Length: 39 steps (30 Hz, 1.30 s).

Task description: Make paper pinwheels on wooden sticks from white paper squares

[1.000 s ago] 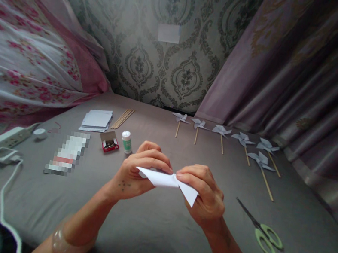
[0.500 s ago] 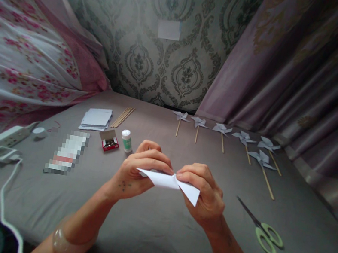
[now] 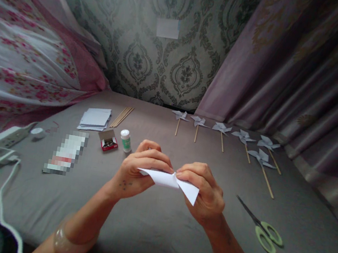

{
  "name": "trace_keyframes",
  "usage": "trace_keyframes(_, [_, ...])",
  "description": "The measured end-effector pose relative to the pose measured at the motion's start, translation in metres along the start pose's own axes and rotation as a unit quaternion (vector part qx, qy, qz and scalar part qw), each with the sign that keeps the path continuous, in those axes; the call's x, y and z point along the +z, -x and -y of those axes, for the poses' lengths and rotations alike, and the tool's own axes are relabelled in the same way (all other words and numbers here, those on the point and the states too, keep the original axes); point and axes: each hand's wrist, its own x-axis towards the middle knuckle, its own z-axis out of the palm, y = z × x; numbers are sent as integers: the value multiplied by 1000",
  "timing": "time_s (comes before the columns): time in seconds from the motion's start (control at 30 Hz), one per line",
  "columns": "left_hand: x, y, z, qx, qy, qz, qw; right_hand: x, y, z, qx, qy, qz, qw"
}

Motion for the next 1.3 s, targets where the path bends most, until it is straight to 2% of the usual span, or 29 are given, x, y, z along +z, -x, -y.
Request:
trace_keyframes(0.93, [5,2,3,10,17,-19,1000,3,7,-2,1,-7,-21,1000])
trace_keyframes(1.13, [7,4,5,-13,1,-18,1000,3,8,-4,9,-7,-13,1000])
trace_keyframes(1.3, [7,4,7,-17,-14,-40,999,4,3,-5,16,-2,-41,999])
